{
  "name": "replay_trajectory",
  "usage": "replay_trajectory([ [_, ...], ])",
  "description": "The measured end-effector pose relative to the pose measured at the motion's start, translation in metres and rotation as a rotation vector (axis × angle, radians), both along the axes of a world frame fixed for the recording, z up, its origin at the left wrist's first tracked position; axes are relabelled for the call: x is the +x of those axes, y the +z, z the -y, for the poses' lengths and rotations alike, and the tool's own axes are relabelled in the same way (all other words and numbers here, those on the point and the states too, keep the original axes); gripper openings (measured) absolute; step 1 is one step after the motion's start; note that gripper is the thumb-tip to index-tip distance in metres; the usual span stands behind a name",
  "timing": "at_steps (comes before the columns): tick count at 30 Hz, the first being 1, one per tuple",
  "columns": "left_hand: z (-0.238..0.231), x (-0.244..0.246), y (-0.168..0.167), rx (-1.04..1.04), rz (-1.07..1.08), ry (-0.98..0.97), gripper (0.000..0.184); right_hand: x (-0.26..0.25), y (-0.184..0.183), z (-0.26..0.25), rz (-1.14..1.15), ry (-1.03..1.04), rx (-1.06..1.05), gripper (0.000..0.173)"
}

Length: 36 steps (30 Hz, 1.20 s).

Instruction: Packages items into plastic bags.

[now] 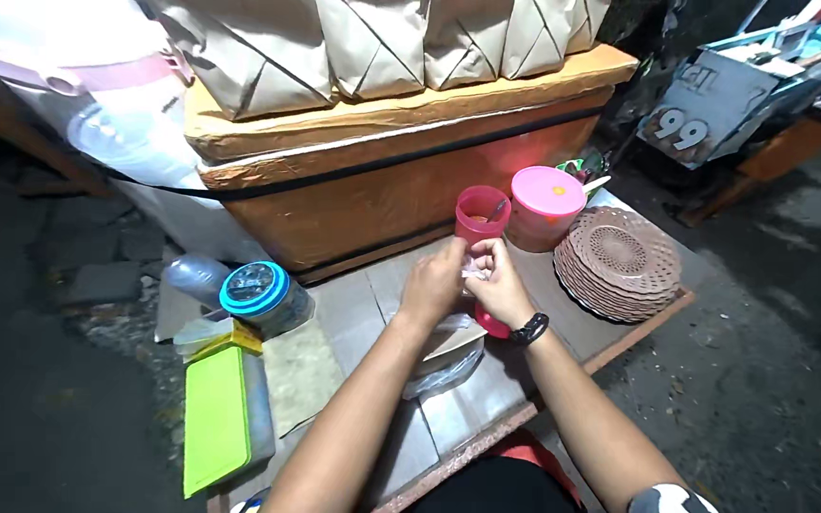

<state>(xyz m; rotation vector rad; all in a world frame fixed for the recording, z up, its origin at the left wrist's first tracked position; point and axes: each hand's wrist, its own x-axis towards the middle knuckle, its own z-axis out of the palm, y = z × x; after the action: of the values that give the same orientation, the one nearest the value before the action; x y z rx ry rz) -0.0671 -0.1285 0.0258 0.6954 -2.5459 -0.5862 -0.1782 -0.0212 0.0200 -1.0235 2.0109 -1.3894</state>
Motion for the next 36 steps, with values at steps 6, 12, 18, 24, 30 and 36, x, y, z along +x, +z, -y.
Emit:
replay_trajectory([
  [6, -0.009, 0.005, 0.012, 0.171, -0.230, -0.350, 0.014, -0.072, 0.024, -0.013, 0.161, 0.432, 0.106, 0.016],
  [12, 0.017, -0.009, -0.007, 0.097, -0.183, -0.034, 0.020, -0.132, 0.064, 0.033, -0.336, 0.508, 0.224, 0.016],
  [18, 0.020, -0.007, -0.001, 0.121, -0.091, 0.018, 0.025, -0.139, 0.086, 0.113, -1.120, 0.542, 0.859, 0.008],
  [24, 0.023, -0.014, 0.011, 0.342, 0.066, 0.074, 0.038, -0.140, 0.077, 0.119, -1.231, 0.709, 0.756, 0.014],
  [30, 0.036, -0.010, 0.013, 0.555, 0.073, 0.028, 0.028, -0.189, 0.064, 0.105, -0.753, 0.506, 0.089, 0.016],
  [36, 0.044, -0.006, 0.013, 0.660, 0.009, -0.068, 0.033, -0.182, 0.048, 0.083, -0.835, 0.610, 0.231, 0.016],
])
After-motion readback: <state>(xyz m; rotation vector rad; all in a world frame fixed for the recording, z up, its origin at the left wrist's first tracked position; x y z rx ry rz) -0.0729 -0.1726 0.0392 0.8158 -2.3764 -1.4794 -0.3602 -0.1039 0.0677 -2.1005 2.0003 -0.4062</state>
